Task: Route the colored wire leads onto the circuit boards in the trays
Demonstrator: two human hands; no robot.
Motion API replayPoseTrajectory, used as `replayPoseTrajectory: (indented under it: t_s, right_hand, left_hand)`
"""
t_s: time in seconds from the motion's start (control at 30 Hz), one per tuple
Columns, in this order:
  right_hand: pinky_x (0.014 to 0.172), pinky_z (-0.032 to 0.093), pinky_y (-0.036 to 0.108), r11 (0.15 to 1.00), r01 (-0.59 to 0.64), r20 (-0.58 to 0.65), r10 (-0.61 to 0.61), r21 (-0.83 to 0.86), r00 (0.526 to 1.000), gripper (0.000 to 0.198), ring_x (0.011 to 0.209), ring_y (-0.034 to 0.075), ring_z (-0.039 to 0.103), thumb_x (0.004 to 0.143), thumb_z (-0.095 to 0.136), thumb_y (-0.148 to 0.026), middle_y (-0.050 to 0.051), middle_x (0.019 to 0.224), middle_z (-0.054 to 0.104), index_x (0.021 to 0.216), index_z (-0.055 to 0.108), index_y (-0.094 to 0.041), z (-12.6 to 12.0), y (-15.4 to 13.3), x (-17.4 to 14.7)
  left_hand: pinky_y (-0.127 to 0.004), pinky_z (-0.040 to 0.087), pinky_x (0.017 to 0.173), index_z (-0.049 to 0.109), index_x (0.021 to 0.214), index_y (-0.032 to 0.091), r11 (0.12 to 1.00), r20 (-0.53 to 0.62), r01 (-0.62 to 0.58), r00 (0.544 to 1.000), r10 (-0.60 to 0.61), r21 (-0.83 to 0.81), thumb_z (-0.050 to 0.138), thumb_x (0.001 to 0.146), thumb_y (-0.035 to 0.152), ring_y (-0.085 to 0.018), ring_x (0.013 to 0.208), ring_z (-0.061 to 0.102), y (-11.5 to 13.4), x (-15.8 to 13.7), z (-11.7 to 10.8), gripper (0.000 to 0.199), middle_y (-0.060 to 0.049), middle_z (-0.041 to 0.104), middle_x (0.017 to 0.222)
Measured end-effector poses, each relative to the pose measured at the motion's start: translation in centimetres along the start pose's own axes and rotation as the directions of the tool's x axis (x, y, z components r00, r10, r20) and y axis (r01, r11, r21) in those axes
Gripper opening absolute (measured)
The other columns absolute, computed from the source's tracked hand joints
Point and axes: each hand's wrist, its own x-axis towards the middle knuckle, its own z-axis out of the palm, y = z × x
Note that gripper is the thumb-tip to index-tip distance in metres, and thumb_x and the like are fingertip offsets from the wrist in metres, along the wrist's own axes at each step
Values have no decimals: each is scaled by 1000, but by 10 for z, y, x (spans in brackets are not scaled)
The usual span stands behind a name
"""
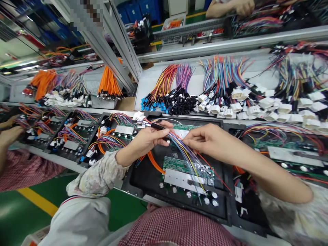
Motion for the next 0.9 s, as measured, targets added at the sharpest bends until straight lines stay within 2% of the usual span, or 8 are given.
replayPoseTrajectory:
  t_s: [0.1, 0.33, 0.43, 0.5, 0.57, 0.7, 0.83, 0.9]
  right_hand:
    - [51, 44, 26, 988, -72, 66, 63, 139, 996, 44, 54, 13, 58, 91, 54, -58, 4, 69, 69, 77, 71, -20, 5, -3, 5]
    - [47, 33, 26, 997, -59, 130, 66, -52, 989, 48, 50, 11, 44, 89, 52, -61, -1, 56, 52, 63, 56, -21, -5, 9, -7]
    - [45, 25, 29, 956, -158, -89, 140, -248, 986, 61, 45, 11, 37, 87, 44, -75, 0, 50, 44, 55, 47, -23, -21, 17, -21]
    - [46, 19, 31, 833, -311, -402, 118, -457, 908, 65, 43, 13, 34, 87, 37, -80, 2, 47, 41, 55, 46, -24, -31, 23, -30]
    - [49, 19, 32, 718, -414, -574, 24, -560, 818, 65, 43, 15, 36, 91, 30, -78, 4, 47, 43, 60, 51, -25, -35, 29, -37]
    - [51, 24, 32, 781, -272, -429, 5, -562, 903, 59, 44, 18, 44, 95, 29, -71, 2, 48, 48, 72, 58, -26, -33, 40, -48]
    - [51, 25, 33, 696, -436, -608, -1, -570, 794, 50, 49, 22, 54, 97, 32, -63, 6, 59, 62, 87, 64, -26, -26, 46, -51]
    - [52, 31, 34, 744, -435, -638, 16, -506, 769, 39, 53, 23, 59, 98, 37, -53, 8, 73, 71, 97, 65, -25, -23, 49, -48]
  left_hand:
    - [-16, 54, 54, 76, 97, 18, 999, -14, 10, 1000, -10, 34, 79, 77, 33, -14, 82, 67, -1, 0, -5, 25, -5, 71, 96]
    - [-17, 58, 55, 72, 92, 16, 999, -86, 42, 995, -40, 21, 76, 81, 30, -14, 81, 68, -1, 3, -20, 18, -4, 71, 93]
    - [-16, 59, 54, 67, 90, 16, 999, -105, 37, 994, -39, -23, 75, 84, 29, -15, 83, 71, 1, 4, -24, 16, -4, 71, 91]
    - [-17, 61, 55, 66, 93, 18, 998, -99, 37, 994, -43, -57, 73, 87, 28, -15, 84, 73, 4, 5, -25, 14, -3, 72, 92]
    - [-19, 63, 58, 66, 100, 19, 995, -79, 55, 995, -61, -83, 70, 89, 27, -16, 85, 74, 8, 5, -26, 14, -3, 73, 95]
    - [-22, 65, 63, 70, 104, 17, 997, -74, 69, 995, -72, -35, 72, 88, 23, -17, 88, 74, 14, 6, -30, 17, -6, 74, 106]
    - [-20, 65, 61, 71, 94, 17, 997, -51, 68, 996, -70, -44, 75, 86, 26, -17, 90, 74, 15, 8, -30, 13, -6, 75, 104]
    - [-20, 65, 60, 71, 95, 18, 993, -38, 91, 995, -94, -75, 75, 86, 24, -17, 89, 74, 15, 9, -27, 12, -5, 76, 103]
